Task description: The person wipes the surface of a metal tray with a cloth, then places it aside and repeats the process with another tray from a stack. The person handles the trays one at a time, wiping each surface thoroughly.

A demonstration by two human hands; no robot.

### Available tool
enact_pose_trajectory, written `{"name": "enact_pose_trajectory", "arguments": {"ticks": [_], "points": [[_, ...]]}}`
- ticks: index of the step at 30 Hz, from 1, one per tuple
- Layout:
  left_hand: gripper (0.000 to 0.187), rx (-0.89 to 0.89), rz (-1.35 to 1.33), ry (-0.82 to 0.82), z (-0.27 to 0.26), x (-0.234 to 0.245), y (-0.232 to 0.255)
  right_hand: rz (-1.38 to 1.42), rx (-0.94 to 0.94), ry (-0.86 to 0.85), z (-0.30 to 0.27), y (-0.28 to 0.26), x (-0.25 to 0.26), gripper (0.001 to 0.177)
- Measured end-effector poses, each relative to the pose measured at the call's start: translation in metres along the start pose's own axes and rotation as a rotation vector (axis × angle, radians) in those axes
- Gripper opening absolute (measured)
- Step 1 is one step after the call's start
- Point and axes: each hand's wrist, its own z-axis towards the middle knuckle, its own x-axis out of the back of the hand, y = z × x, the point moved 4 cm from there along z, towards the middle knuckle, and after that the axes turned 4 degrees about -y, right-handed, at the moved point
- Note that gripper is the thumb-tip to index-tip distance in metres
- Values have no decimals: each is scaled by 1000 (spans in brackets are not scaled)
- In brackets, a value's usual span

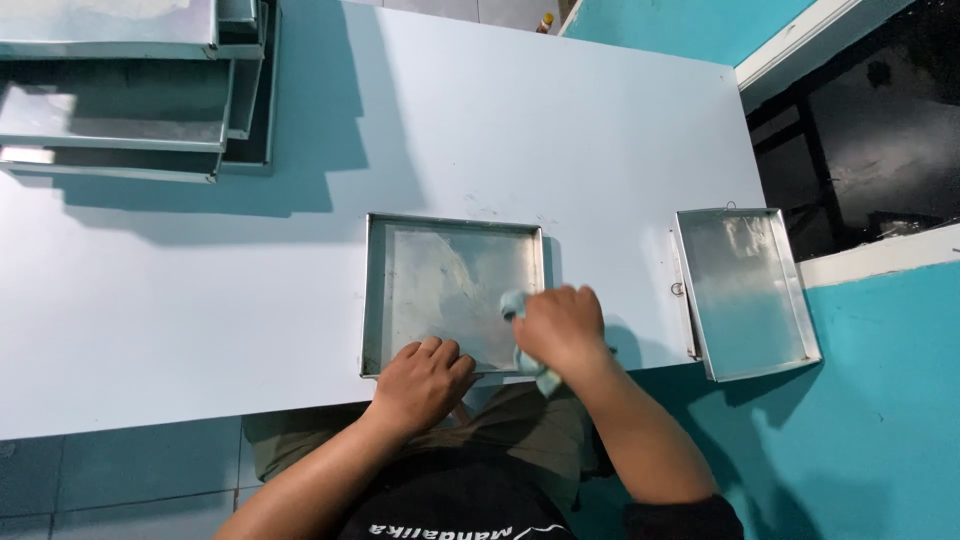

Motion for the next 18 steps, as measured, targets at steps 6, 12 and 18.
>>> {"name": "enact_pose_trajectory", "arguments": {"ticks": [6, 12, 18], "points": [[20, -5, 28, 0, -6, 31, 12, 68, -166, 168, 83, 20, 15, 59], [20, 21, 5, -66, 0, 5, 2, 61, -48, 203, 75, 19, 15, 47], [23, 29, -29, -92, -1, 7, 3, -7, 99, -190, -13, -6, 16, 41]]}}
